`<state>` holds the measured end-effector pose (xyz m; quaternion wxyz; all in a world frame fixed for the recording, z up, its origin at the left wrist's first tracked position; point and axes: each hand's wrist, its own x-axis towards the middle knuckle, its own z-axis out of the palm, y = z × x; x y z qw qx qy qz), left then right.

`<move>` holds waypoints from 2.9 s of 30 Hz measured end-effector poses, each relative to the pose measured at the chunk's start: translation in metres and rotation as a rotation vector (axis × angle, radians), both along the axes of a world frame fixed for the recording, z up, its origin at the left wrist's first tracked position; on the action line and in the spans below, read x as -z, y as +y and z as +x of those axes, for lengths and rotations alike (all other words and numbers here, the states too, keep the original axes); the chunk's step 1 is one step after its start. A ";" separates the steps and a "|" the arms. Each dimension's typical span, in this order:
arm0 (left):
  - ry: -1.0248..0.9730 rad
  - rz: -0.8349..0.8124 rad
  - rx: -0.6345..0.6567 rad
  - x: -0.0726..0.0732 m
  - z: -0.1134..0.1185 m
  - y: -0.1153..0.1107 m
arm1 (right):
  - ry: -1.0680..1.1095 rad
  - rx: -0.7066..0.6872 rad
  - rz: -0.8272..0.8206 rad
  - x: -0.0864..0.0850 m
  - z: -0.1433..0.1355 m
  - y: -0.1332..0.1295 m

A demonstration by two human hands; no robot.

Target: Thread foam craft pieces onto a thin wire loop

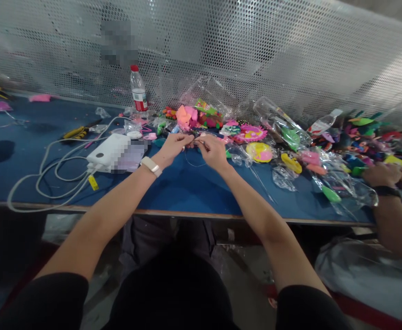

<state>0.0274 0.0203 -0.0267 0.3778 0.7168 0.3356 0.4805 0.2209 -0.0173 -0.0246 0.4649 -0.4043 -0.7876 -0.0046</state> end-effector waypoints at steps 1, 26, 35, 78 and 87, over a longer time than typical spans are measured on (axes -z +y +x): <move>0.024 0.039 -0.041 -0.001 -0.001 -0.001 | 0.019 0.010 -0.009 0.000 -0.001 0.000; -0.008 0.173 0.030 -0.007 0.009 -0.011 | 0.053 0.008 0.081 0.002 0.009 0.007; 0.244 0.430 -0.104 -0.012 -0.005 -0.013 | 0.162 0.047 -0.094 0.002 0.003 0.007; 0.450 0.652 -0.270 -0.012 -0.009 -0.015 | 0.210 -0.048 -0.204 -0.006 -0.003 0.003; 0.408 0.571 -0.225 -0.014 -0.005 -0.020 | 0.014 -0.041 0.041 -0.010 0.003 -0.003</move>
